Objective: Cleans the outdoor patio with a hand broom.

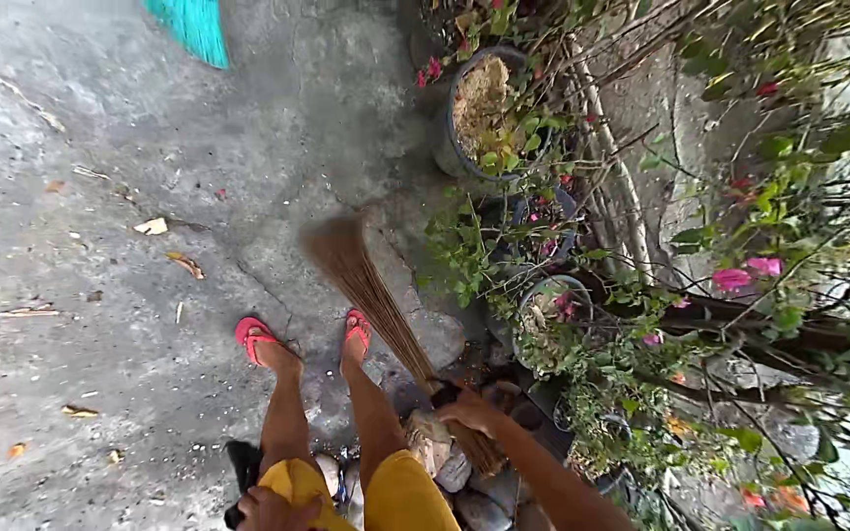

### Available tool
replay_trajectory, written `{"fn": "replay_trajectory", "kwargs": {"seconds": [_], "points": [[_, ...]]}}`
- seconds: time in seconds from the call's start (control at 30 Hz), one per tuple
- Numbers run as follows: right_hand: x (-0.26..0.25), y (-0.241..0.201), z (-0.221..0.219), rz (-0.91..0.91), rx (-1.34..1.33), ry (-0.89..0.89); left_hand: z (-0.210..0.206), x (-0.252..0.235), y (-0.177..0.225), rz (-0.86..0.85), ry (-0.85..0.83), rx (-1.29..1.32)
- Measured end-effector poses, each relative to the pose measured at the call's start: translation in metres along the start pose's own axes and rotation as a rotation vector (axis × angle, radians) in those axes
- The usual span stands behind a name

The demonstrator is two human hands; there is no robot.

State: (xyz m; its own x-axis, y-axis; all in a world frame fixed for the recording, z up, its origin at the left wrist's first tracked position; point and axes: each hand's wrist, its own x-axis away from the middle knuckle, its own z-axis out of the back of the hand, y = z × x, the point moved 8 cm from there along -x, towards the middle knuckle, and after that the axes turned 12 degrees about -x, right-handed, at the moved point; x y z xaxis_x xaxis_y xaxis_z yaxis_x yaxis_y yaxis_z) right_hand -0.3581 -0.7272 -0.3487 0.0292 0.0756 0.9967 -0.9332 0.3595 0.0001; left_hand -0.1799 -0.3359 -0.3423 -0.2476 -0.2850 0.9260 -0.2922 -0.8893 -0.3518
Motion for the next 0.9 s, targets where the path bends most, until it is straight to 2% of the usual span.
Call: {"fn": "replay_trajectory", "kwargs": {"seconds": [0.07,0.13,0.2,0.3,0.37,0.43,0.53,0.6,0.7,0.8,0.9], "points": [[0.03,0.032,0.005,0.023,-0.06,0.04,0.005,0.002,-0.003,0.009,-0.016,0.021],[0.05,0.034,0.006,0.072,-0.159,0.111,0.013,-0.001,-0.006,0.011,-0.021,0.02],[0.052,0.014,-0.001,0.095,-0.311,0.208,0.019,-0.003,-0.009,0.01,-0.016,0.006],[0.009,-0.053,-0.028,0.092,-0.549,0.228,0.025,-0.005,-0.011,0.015,-0.012,-0.024],[-0.024,-0.094,-0.071,0.085,-0.51,0.09,0.024,-0.007,-0.013,0.026,-0.014,-0.036],[-0.032,-0.104,-0.137,0.03,-0.214,-0.121,0.028,-0.009,-0.016,0.032,-0.011,-0.036],[0.007,-0.098,-0.216,-0.098,0.087,-0.456,0.038,-0.011,-0.018,0.013,-0.015,-0.024],[0.04,-0.094,-0.234,-0.117,0.12,-0.643,0.045,-0.009,-0.022,-0.005,-0.037,-0.001],[0.083,-0.084,-0.214,-0.064,0.156,-0.655,0.053,-0.01,-0.029,-0.025,-0.065,0.056],[0.115,-0.082,-0.152,-0.066,-0.086,-0.425,0.055,-0.013,-0.038,-0.07,-0.085,0.031],[0.107,-0.087,-0.109,-0.082,-0.36,-0.154,0.058,-0.014,-0.044,-0.092,-0.105,-0.003]]}}
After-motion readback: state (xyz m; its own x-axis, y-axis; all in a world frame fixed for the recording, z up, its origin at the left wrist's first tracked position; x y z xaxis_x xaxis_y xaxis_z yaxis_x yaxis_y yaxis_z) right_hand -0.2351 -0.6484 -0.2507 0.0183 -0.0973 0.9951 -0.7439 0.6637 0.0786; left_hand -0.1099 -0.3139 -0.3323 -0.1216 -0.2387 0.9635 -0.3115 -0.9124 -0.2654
